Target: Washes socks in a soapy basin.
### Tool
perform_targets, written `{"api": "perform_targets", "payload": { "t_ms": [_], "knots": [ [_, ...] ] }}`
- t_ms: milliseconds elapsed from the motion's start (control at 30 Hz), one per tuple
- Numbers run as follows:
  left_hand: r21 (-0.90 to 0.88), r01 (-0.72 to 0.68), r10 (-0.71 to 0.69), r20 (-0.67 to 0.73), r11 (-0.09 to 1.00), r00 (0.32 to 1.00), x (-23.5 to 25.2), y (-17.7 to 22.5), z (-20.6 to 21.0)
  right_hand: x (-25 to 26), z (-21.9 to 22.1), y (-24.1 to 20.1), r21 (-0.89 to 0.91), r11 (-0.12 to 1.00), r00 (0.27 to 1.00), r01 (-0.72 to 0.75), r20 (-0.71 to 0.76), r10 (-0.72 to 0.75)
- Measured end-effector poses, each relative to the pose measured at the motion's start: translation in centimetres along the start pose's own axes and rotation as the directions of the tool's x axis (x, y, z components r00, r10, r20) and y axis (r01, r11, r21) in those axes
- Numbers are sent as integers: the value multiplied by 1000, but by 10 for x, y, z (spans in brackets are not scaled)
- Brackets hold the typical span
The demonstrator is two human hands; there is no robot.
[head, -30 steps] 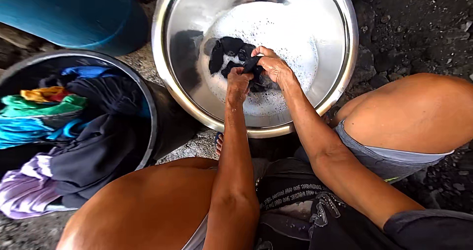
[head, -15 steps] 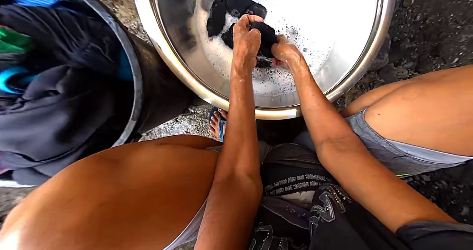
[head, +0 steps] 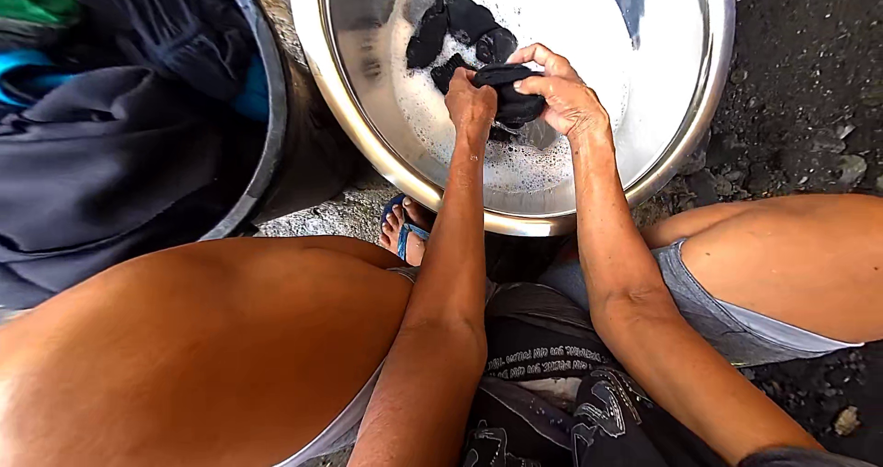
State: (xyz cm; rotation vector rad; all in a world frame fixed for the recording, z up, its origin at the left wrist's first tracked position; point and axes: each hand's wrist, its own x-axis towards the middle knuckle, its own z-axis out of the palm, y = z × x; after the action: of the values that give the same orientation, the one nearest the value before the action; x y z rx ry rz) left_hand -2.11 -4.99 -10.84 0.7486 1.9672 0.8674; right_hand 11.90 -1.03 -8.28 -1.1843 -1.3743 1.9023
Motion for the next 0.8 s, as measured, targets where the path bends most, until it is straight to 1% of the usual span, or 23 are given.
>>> {"api": "perform_targets", "payload": {
  "t_ms": [33,67,100,167,233,300,367,400,433,467,500,533,567,600,633,667,700,733,767,800],
  "knots": [
    [27,37,-36,-37,999,999,0,-3,2,-1,3,-2,-85,996,997,17,71,-11],
    [17,70,-69,-36,997,997,-1,-5,3,-2,7,-2,-195,981,996,17,86,0],
    [-42,94,-94,-2,995,996,-1,-5,4,0,11,-1,-324,946,999,-3,40,17],
    [-270,119,-97,95,955,991,-4,2,2,9,14,10,-527,846,992,-82,-126,18],
    [-435,84,-10,170,896,985,-10,14,-1,17,10,24,-610,774,969,-168,-247,16],
    [-463,-3,136,254,886,958,-17,22,-2,21,6,31,-613,755,944,-234,-329,26],
    [-422,-70,254,398,904,881,-23,26,-4,19,6,27,-585,759,893,-285,-450,-11],
    [-374,-93,275,468,923,840,-25,27,-6,18,4,27,-522,807,861,-277,-507,-32],
    [-301,-109,257,508,947,822,-26,29,-9,19,1,29,-411,882,834,-233,-550,-36],
    [-219,-120,217,497,968,840,-26,29,-10,19,-1,28,-251,953,820,-172,-572,-3],
    [-142,-118,169,434,983,885,-24,27,-9,17,-1,24,-72,990,825,-124,-561,62],
    [-71,-106,123,335,992,934,-20,21,-6,14,1,18,80,993,845,-88,-522,117],
    [-13,-85,85,226,996,970,-15,15,-2,11,4,13,183,981,877,-59,-461,139],
    [50,-55,48,127,997,991,-11,10,1,9,9,8,235,972,919,-27,-377,117],
    [107,-12,6,56,994,998,-9,6,5,7,13,6,231,973,956,3,-286,65],
    [136,31,-33,12,990,999,-8,2,7,5,18,6,190,981,982,37,-189,-1],
    [110,67,-66,-16,992,998,-7,-2,9,4,20,7,133,988,994,74,-88,-63],
    [23,93,-92,-30,995,995,-6,-5,11,4,21,8,73,992,995,101,6,-101],
    [-125,120,-123,-23,985,992,-6,-7,11,4,22,9,9,993,990,117,77,-117],
    [-300,164,-167,17,940,986,-6,-5,10,4,20,8,-68,990,984,125,133,-115]
  ]
}}
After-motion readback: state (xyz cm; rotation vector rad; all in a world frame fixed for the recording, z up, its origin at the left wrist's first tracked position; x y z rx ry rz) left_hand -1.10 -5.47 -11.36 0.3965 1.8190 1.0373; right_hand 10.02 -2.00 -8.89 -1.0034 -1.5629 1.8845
